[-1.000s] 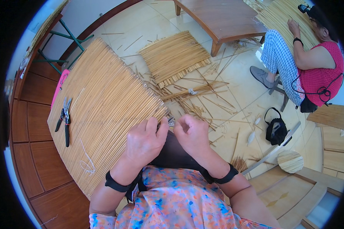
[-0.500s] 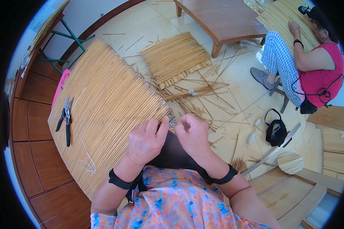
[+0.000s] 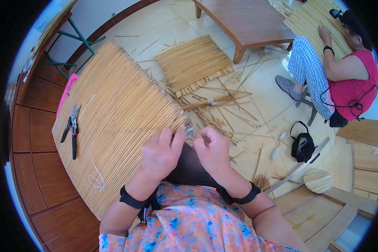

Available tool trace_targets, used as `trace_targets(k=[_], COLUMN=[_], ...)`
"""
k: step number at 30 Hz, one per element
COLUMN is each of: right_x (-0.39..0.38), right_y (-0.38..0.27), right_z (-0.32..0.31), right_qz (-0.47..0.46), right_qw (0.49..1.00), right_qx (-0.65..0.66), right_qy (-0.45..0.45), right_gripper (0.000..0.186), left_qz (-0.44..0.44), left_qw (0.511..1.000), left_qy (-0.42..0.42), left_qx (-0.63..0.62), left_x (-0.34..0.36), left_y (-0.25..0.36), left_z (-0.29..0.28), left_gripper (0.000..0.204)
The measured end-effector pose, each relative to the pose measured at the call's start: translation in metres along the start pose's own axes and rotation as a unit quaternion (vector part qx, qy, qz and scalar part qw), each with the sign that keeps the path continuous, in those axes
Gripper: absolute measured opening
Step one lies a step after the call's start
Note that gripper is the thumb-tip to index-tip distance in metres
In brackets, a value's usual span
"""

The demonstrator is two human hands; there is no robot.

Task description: The person weaves together bamboo slats using thin binding strips, occasionally using a pair of shears to cut the strips.

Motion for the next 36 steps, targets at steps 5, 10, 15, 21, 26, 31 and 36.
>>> trace_targets(k=[5,10,15,21,26,31,36], right_x=[0.000,0.005,0.002,0.001,-0.006,-0.007,-0.007], right_y=[0.017,0.019,0.005,0.027,0.022,0.017,0.006], right_z=[-0.005,-0.002,-0.002,0.023,0.021,0.016,0.006], right_qz=[0.014,-0.084,0.004,0.039,0.067,0.028,-0.038], right_qw=[1.000,0.964,0.999,0.979,0.982,0.995,0.997], right_qx=[-0.011,-0.236,-0.025,0.090,0.058,0.032,-0.035], right_qy=[0.000,-0.092,-0.045,-0.177,-0.164,-0.096,-0.053], right_gripper=[0.006,0.008,0.018,0.015,0.014,0.007,0.006], left_qz=[-0.140,-0.271,-0.315,-0.298,-0.239,-0.099,0.032], left_qw=[0.969,0.876,0.843,0.838,0.915,0.984,0.995], left_qy=[0.030,-0.038,-0.095,-0.156,-0.156,-0.133,-0.093], left_qx=[-0.200,-0.396,-0.426,-0.429,-0.286,-0.062,0.011], left_x=[0.002,-0.026,-0.048,-0.055,-0.040,-0.023,-0.013], left_y=[-0.034,-0.055,-0.052,-0.033,-0.021,-0.003,0.013], left_z=[-0.017,-0.019,-0.023,-0.006,-0.006,-0.014,-0.020], left_gripper=[0.024,0.024,0.022,0.024,0.025,0.025,0.019])
Point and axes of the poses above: each hand's wrist, its own x-axis towards the middle knuckle, its own z-axis out of the palm, y = z × x, the point moved 9 cm from there along x, towards the middle knuckle, and after that the axes turned 3 degrees about -y, right-handed, at the moved point
